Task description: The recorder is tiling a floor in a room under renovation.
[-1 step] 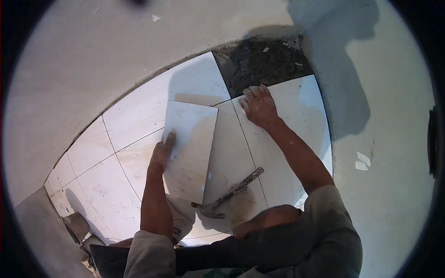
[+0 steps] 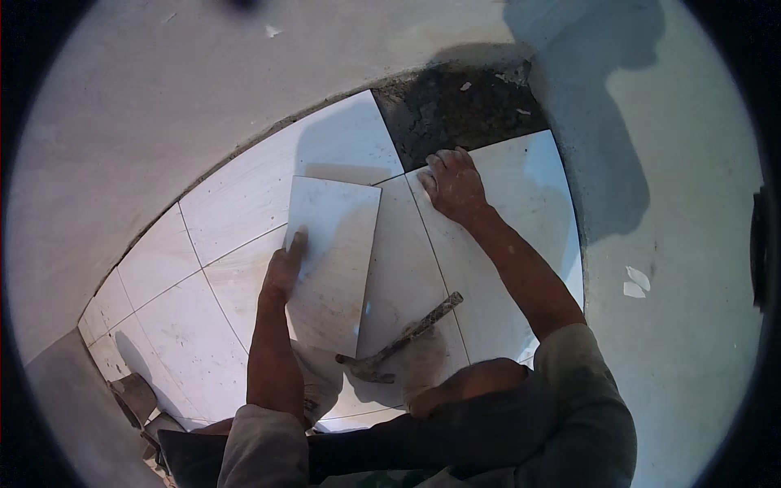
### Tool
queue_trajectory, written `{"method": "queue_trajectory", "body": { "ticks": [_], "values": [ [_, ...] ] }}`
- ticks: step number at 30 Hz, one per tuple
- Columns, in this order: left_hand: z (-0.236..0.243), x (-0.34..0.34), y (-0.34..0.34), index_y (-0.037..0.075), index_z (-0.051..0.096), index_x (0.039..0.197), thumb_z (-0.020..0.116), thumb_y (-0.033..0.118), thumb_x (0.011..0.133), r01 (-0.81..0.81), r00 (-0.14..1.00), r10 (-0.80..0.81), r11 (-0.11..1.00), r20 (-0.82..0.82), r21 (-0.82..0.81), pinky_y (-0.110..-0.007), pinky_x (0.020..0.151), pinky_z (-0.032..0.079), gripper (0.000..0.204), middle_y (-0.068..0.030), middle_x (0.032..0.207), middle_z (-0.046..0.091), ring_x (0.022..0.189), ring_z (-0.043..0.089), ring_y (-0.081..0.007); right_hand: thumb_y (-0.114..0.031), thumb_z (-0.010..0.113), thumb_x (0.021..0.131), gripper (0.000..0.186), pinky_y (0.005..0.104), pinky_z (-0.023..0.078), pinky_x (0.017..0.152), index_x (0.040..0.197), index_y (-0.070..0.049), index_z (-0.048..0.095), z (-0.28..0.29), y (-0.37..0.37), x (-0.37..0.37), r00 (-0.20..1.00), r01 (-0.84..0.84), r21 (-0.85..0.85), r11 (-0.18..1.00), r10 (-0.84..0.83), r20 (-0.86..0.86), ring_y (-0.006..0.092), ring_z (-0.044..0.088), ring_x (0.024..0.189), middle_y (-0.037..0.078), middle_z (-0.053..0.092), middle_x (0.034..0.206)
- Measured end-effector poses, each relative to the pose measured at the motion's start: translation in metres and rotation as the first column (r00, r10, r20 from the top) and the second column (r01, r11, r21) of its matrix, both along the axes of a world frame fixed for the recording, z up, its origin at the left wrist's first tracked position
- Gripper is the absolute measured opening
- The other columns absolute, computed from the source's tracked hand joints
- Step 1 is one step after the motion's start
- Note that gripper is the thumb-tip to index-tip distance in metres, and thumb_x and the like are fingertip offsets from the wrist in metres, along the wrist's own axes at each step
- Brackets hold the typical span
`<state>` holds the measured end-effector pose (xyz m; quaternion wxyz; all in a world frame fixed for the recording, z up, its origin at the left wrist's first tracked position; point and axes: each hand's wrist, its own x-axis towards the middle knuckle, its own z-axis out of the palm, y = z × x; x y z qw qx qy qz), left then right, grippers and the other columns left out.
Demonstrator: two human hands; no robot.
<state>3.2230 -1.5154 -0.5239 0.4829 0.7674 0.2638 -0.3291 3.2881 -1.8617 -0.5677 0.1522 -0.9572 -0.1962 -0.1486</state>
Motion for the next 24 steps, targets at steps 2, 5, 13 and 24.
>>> {"method": "queue_trajectory", "body": {
  "ticks": [2, 5, 13, 24],
  "values": [
    [0.001, -0.002, -0.001, -0.010, 0.051, 0.127, 0.046, 0.070, 0.085, 0.004, 1.000, -0.004, 1.000, -0.003, 0.026, -0.033, 0.090, 0.044, 0.091, -0.0160, 0.108, 0.063, 0.096, 0.059, -0.0212, -0.030, 0.063, 0.084, 0.032, 0.0421, 0.038, 0.098, 0.105, -0.005, 0.062, 0.008, 0.005, 0.003, 0.960, 0.054, -0.088, 0.995, -0.075, -0.268, 0.0306, 0.052, 0.104, 0.012, 0.057, 0.106],
    [0.002, -0.004, -0.001, -0.010, 0.050, 0.127, 0.047, 0.072, 0.084, -0.070, 0.997, 0.072, 0.994, 0.030, -0.081, -0.034, 0.090, 0.044, 0.093, -0.0169, 0.110, 0.062, 0.098, 0.058, -0.0213, -0.032, 0.062, 0.085, 0.030, 0.0422, 0.037, 0.096, 0.101, -0.007, 0.063, 0.011, 0.003, 0.006, 0.944, 0.039, -0.081, 0.996, -0.064, -0.324, 0.0292, 0.052, 0.100, 0.011, 0.056, 0.104],
    [-0.012, -0.005, 0.008, -0.008, 0.060, 0.117, 0.049, 0.069, 0.085, -0.065, 0.997, 0.068, 0.994, 0.031, -0.082, -0.028, 0.074, 0.045, 0.084, -0.0064, 0.092, 0.062, 0.084, 0.054, -0.0123, -0.036, 0.057, 0.089, 0.028, 0.0433, 0.035, 0.097, 0.093, -0.010, 0.066, 0.012, -0.022, 0.015, 0.990, 0.007, -0.172, 0.985, -0.031, -0.138, 0.0248, 0.053, 0.096, 0.008, 0.058, 0.094],
    [0.006, -0.002, -0.003, -0.009, 0.058, 0.120, 0.050, 0.066, 0.086, -0.114, 0.993, 0.114, 0.993, 0.018, -0.021, -0.028, 0.077, 0.045, 0.083, -0.0068, 0.095, 0.062, 0.086, 0.053, -0.0128, -0.035, 0.064, 0.085, 0.028, 0.0432, 0.038, 0.086, 0.084, -0.007, 0.059, -0.005, -0.014, 0.015, 0.998, 0.058, -0.066, 0.996, -0.059, -0.005, 0.0276, 0.050, 0.085, 0.010, 0.049, 0.086]
  ]
}}
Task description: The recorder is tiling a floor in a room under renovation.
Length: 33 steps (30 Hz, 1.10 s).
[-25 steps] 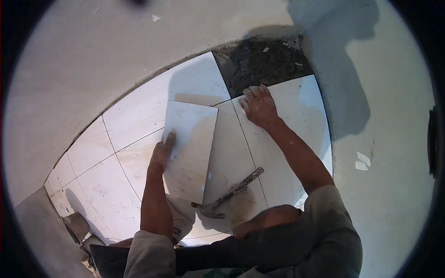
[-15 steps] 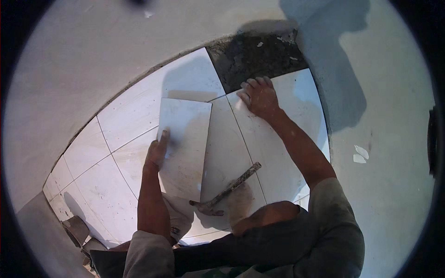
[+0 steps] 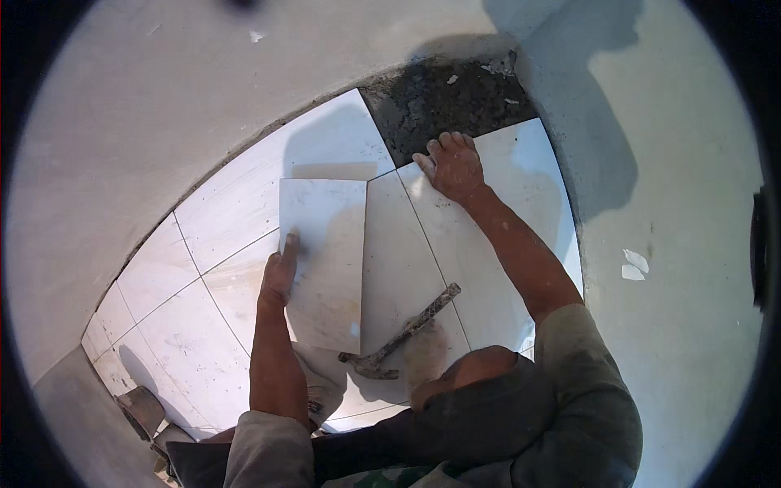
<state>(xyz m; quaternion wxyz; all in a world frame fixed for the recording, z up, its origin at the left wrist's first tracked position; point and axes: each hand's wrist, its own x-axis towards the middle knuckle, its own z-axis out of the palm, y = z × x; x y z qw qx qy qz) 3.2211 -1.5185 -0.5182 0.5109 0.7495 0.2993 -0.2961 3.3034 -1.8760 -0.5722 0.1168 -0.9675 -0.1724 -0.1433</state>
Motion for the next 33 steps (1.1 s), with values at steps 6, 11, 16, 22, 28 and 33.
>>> {"method": "queue_trajectory", "body": {
  "ticks": [6, 11, 16, 22, 28, 33],
  "values": [
    [0.000, 0.000, -0.001, -0.008, 0.058, 0.119, 0.048, 0.063, 0.089, 0.035, 0.999, -0.035, 0.999, -0.010, -0.011, -0.028, 0.079, 0.045, 0.078, -0.0073, 0.097, 0.062, 0.086, 0.053, -0.0122, -0.033, 0.065, 0.085, 0.028, 0.0444, 0.039, 0.088, 0.090, -0.006, 0.057, -0.001, -0.005, -0.012, 1.000, 0.002, 0.005, 1.000, -0.002, -0.008, 0.0281, 0.048, 0.090, 0.011, 0.048, 0.090],
    [0.000, 0.000, -0.003, -0.010, 0.056, 0.121, 0.046, 0.065, 0.089, 0.054, 0.998, -0.054, 0.999, -0.011, 0.001, -0.031, 0.083, 0.046, 0.082, -0.0099, 0.099, 0.064, 0.091, 0.056, -0.0148, -0.030, 0.058, 0.090, 0.042, 0.0461, 0.028, 0.108, 0.122, -0.003, 0.053, -0.004, -0.004, -0.034, 0.999, 0.052, 0.004, 0.999, -0.052, -0.009, 0.0320, 0.043, 0.121, 0.015, 0.048, 0.125],
    [-0.011, -0.002, 0.011, -0.013, 0.055, 0.120, 0.042, 0.073, 0.085, 0.126, 0.992, -0.126, 0.984, -0.014, 0.125, -0.034, 0.086, 0.045, 0.094, -0.0179, 0.103, 0.065, 0.098, 0.058, -0.0223, -0.028, 0.053, 0.092, 0.042, 0.0493, 0.023, 0.110, 0.126, -0.003, 0.052, 0.010, 0.000, -0.047, 0.988, 0.084, -0.022, 0.996, -0.086, -0.128, 0.0273, 0.040, 0.128, 0.015, 0.047, 0.135],
    [-0.048, -0.005, 0.017, -0.014, 0.054, 0.119, 0.040, 0.076, 0.082, 0.156, 0.986, -0.163, 0.972, 0.024, 0.176, -0.037, 0.090, 0.043, 0.098, -0.0280, 0.109, 0.062, 0.107, 0.059, -0.0321, -0.026, 0.053, 0.092, 0.026, 0.0529, 0.027, 0.106, 0.089, -0.004, 0.065, 0.049, -0.008, -0.063, 0.943, 0.241, 0.162, 0.957, -0.191, -0.272, 0.0293, 0.059, 0.096, 0.013, 0.065, 0.095],
    [-0.022, -0.003, 0.006, -0.010, 0.054, 0.123, 0.043, 0.075, 0.082, 0.117, 0.993, -0.115, 0.976, -0.024, 0.183, -0.037, 0.090, 0.043, 0.094, -0.0246, 0.108, 0.064, 0.103, 0.059, -0.0310, -0.016, 0.061, 0.087, 0.027, 0.0469, 0.044, 0.060, 0.065, -0.003, 0.053, 0.049, 0.011, -0.079, 0.952, 0.305, 0.437, 0.846, -0.255, -0.171, 0.0389, 0.055, 0.064, 0.017, 0.057, 0.066],
    [-0.042, -0.005, 0.023, -0.010, 0.049, 0.129, 0.047, 0.071, 0.085, 0.081, 0.997, -0.081, 0.992, -0.006, 0.092, -0.034, 0.094, 0.042, 0.092, -0.0184, 0.116, 0.060, 0.106, 0.055, -0.0218, -0.013, 0.061, 0.087, 0.021, 0.0477, 0.045, 0.060, 0.071, -0.002, 0.052, 0.047, 0.022, -0.090, 0.902, 0.404, 0.442, 0.801, -0.270, -0.337, 0.0403, 0.056, 0.064, 0.018, 0.058, 0.067]
  ]
}}
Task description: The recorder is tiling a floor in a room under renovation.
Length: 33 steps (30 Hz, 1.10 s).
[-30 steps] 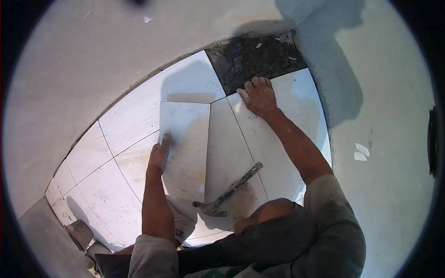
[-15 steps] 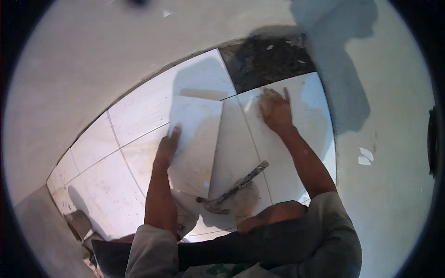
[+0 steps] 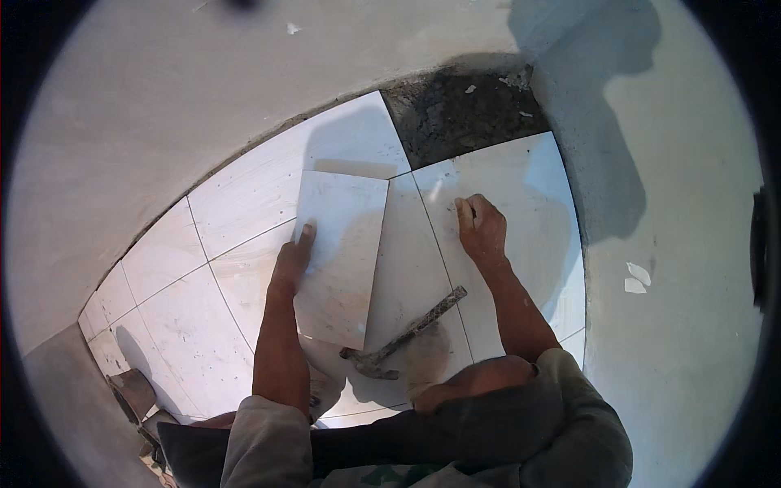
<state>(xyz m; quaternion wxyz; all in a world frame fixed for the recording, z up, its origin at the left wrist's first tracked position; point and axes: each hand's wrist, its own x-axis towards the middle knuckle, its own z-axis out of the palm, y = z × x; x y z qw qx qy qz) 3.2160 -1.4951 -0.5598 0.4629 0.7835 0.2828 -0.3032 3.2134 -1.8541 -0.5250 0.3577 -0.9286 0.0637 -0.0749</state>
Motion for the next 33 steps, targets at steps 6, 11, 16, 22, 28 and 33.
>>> {"method": "queue_trajectory", "body": {
  "ticks": [6, 11, 16, 22, 28, 33],
  "values": [
    [0.018, 0.003, -0.016, -0.012, 0.051, 0.125, 0.045, 0.072, 0.084, 0.000, 0.999, 0.000, 1.000, 0.043, -0.006, -0.034, 0.087, 0.044, 0.094, -0.0205, 0.109, 0.063, 0.100, 0.058, -0.0235, -0.014, 0.057, 0.089, 0.012, 0.0450, 0.049, 0.070, 0.086, -0.002, 0.057, -0.003, 0.008, -0.006, 0.996, 0.072, 0.217, 0.973, -0.057, -0.072, 0.0376, 0.062, 0.075, 0.017, 0.062, 0.079],
    [0.033, 0.006, -0.025, -0.012, 0.051, 0.125, 0.046, 0.072, 0.084, 0.014, 1.000, -0.015, 1.000, -0.027, -0.025, -0.034, 0.087, 0.045, 0.094, -0.0198, 0.109, 0.063, 0.099, 0.058, -0.0232, -0.012, 0.058, 0.085, 0.013, 0.0427, 0.050, 0.076, 0.092, -0.002, 0.060, -0.006, 0.010, -0.011, 0.996, -0.050, 0.178, 0.983, 0.062, -0.063, 0.0355, 0.063, 0.084, 0.017, 0.063, 0.089],
    [0.025, 0.004, -0.018, -0.010, 0.053, 0.124, 0.047, 0.071, 0.084, 0.005, 1.000, -0.004, 0.999, 0.014, -0.033, -0.035, 0.086, 0.047, 0.091, -0.0182, 0.107, 0.063, 0.096, 0.059, -0.0230, -0.012, 0.059, 0.084, 0.010, 0.0433, 0.050, 0.070, 0.084, -0.002, 0.059, -0.006, 0.013, -0.012, 0.994, -0.091, 0.190, 0.978, 0.101, -0.045, 0.0365, 0.062, 0.077, 0.017, 0.062, 0.082],
    [0.031, 0.006, -0.019, -0.012, 0.053, 0.123, 0.044, 0.073, 0.083, 0.001, 1.000, -0.002, 1.000, -0.027, -0.029, -0.033, 0.088, 0.045, 0.094, -0.0208, 0.110, 0.063, 0.103, 0.058, -0.0227, -0.012, 0.063, 0.083, 0.017, 0.0431, 0.048, 0.059, 0.074, -0.002, 0.054, -0.006, 0.011, -0.017, 0.994, -0.096, 0.155, 0.983, 0.102, -0.030, 0.0378, 0.059, 0.066, 0.016, 0.060, 0.073],
    [0.039, 0.007, -0.027, -0.015, 0.053, 0.120, 0.042, 0.076, 0.082, 0.067, 0.997, -0.071, 0.984, 0.016, 0.165, -0.036, 0.088, 0.044, 0.099, -0.0232, 0.109, 0.063, 0.101, 0.058, -0.0259, -0.014, 0.064, 0.085, 0.014, 0.0410, 0.050, 0.063, 0.082, -0.003, 0.056, 0.001, 0.014, -0.021, 0.994, -0.031, 0.183, 0.983, 0.051, -0.102, 0.0367, 0.062, 0.069, 0.016, 0.061, 0.075],
    [0.037, 0.001, -0.044, -0.015, 0.045, 0.128, 0.041, 0.075, 0.084, -0.100, 0.992, 0.101, 0.995, -0.076, 0.019, -0.037, 0.097, 0.040, 0.101, -0.0220, 0.122, 0.057, 0.111, 0.054, -0.0288, -0.018, 0.061, 0.090, 0.022, 0.0339, 0.051, 0.069, 0.102, 0.000, 0.059, -0.004, 0.010, -0.035, 0.989, 0.000, 0.275, 0.961, 0.041, -0.142, 0.0213, 0.064, 0.071, 0.012, 0.065, 0.081]
  ]
}}
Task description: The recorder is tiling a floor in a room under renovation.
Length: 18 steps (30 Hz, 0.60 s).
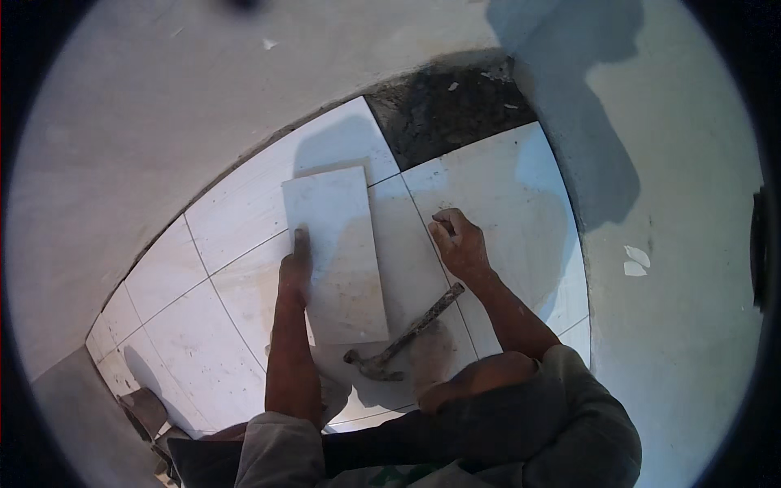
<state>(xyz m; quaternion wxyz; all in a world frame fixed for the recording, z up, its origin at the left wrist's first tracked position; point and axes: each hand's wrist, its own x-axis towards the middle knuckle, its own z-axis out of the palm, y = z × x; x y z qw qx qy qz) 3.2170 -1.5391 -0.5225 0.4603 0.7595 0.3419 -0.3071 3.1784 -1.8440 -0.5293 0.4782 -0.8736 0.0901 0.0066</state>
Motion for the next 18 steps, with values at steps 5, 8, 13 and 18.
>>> {"method": "queue_trajectory", "body": {
  "ticks": [5, 8, 13, 18],
  "values": [
    [-0.013, -0.003, -0.035, -0.015, 0.046, 0.127, 0.042, 0.077, 0.082, -0.294, 0.895, 0.382, 0.893, 0.228, -0.342, -0.032, 0.085, 0.046, 0.102, -0.0192, 0.114, 0.061, 0.102, 0.057, -0.0227, -0.024, 0.055, 0.094, 0.027, 0.0334, 0.053, 0.071, 0.101, 0.001, 0.060, 0.006, -0.012, -0.012, 0.948, 0.288, 0.396, 0.872, -0.201, -0.246, 0.0220, 0.066, 0.079, 0.013, 0.065, 0.085],
    [0.004, 0.012, -0.063, -0.001, 0.043, 0.134, 0.045, 0.069, 0.087, -0.425, 0.871, 0.491, 0.757, 0.002, -0.496, -0.035, 0.083, 0.051, 0.084, -0.0131, 0.120, 0.057, 0.103, 0.059, -0.0222, -0.025, 0.052, 0.096, 0.029, 0.0310, 0.053, 0.073, 0.100, 0.003, 0.060, 0.019, -0.036, -0.026, 0.911, 0.386, 0.486, 0.784, -0.243, -0.333, 0.0172, 0.064, 0.080, 0.009, 0.064, 0.084],
    [0.029, 0.023, -0.123, -0.007, 0.046, 0.129, 0.044, 0.071, 0.086, -0.345, 0.841, 0.514, 0.751, 0.170, -0.563, -0.036, 0.081, 0.051, 0.089, -0.0144, 0.114, 0.057, 0.099, 0.058, -0.0225, -0.035, 0.049, 0.097, 0.040, 0.0342, 0.046, 0.087, 0.111, 0.001, 0.058, 0.011, -0.042, -0.053, 0.929, 0.354, 0.549, 0.757, -0.218, -0.299, 0.0199, 0.061, 0.092, 0.013, 0.063, 0.096],
    [0.039, 0.015, -0.152, -0.005, 0.038, 0.135, 0.053, 0.060, 0.088, -0.434, 0.763, 0.634, 0.646, 0.125, -0.629, -0.038, 0.095, 0.045, 0.081, -0.0147, 0.128, 0.051, 0.113, 0.053, -0.0245, -0.038, 0.047, 0.098, 0.052, 0.0388, 0.040, 0.098, 0.133, -0.001, 0.043, 0.042, -0.010, -0.032, 0.831, 0.543, 0.794, 0.272, -0.308, -0.463, 0.0235, 0.055, 0.108, 0.015, 0.057, 0.119]
  ]
}}
